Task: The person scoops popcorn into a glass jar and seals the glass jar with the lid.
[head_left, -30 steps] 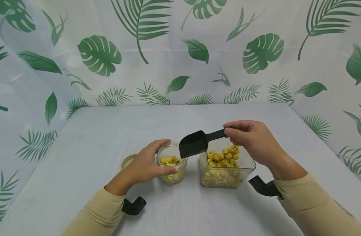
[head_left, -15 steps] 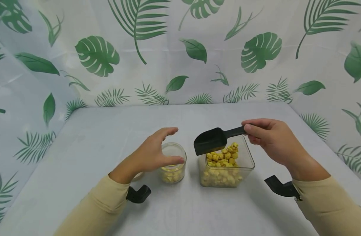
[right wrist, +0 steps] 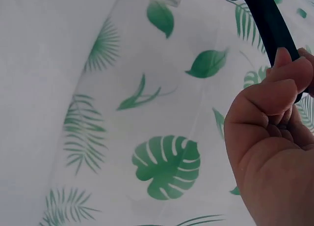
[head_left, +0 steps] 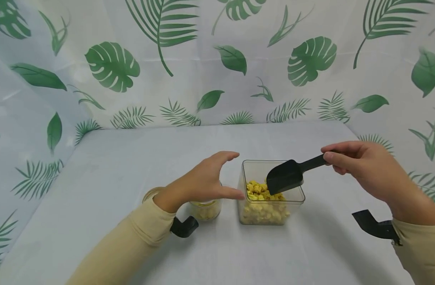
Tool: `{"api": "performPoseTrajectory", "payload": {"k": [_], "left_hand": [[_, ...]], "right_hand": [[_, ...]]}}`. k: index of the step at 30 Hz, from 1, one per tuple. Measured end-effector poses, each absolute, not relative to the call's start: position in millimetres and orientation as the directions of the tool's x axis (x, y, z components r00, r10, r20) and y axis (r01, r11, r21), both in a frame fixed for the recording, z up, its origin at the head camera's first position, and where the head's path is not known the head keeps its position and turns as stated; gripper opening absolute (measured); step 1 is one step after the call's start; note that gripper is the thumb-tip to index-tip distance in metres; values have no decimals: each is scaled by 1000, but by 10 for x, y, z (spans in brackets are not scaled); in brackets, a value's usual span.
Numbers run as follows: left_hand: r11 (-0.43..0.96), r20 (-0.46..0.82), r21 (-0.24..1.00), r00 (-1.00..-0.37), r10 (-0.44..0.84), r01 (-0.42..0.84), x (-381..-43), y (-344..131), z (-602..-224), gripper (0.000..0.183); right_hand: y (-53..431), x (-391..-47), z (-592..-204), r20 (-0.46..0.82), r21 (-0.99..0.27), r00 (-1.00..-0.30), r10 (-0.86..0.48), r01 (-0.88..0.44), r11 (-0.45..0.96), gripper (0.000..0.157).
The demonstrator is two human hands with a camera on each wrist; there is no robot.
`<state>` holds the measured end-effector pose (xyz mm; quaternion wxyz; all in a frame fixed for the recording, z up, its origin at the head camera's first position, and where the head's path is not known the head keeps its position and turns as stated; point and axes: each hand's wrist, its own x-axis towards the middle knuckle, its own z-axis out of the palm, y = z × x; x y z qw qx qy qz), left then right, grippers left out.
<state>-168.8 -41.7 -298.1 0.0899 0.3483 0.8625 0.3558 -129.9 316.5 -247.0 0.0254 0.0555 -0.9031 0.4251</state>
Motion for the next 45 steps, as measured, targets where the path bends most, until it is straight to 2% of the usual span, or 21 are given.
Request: {"api": "performPoseTrajectory", "payload": {"k": [7, 12, 18, 22, 28, 36, 45], "left_hand": [[514, 36, 673, -718, 695, 532, -1703, -273, -3003, 92], [526, 12, 670, -717, 697, 523, -1708, -227, -3025, 94], [522, 10, 669, -709, 706, 529, -1700, -199, -3022, 94], [524, 10, 670, -711, 703, 527, -1695, -198, -3016, 94], [526, -3, 677, -712, 702, 515, -1703, -198, -3018, 96], [543, -22, 675, -721, 692, 501, -1705, -191, -3024, 96], [543, -20, 672, -720, 693, 504, -1699, -190, -3017, 96]], "right_hand": [[3001, -1241, -2358, 141, -546, -985, -98, -160, 822, 33], [2860, -1235, -2250, 153, -433, -975, -163, -214, 875, 34], [2682, -1232, -2230, 146, -363, -958, -246, -283, 888, 30], [2578, -1256, -2304, 89, -379, -956, -280, -293, 878, 29], [2543, -1320, -2626, 13, -500, -953, -303, -269, 824, 30], [2593, -1333, -2757, 25, -565, -962, -272, -238, 790, 29], [2694, -1310, -2760, 7, -641, -977, -214, -169, 749, 35]]}}
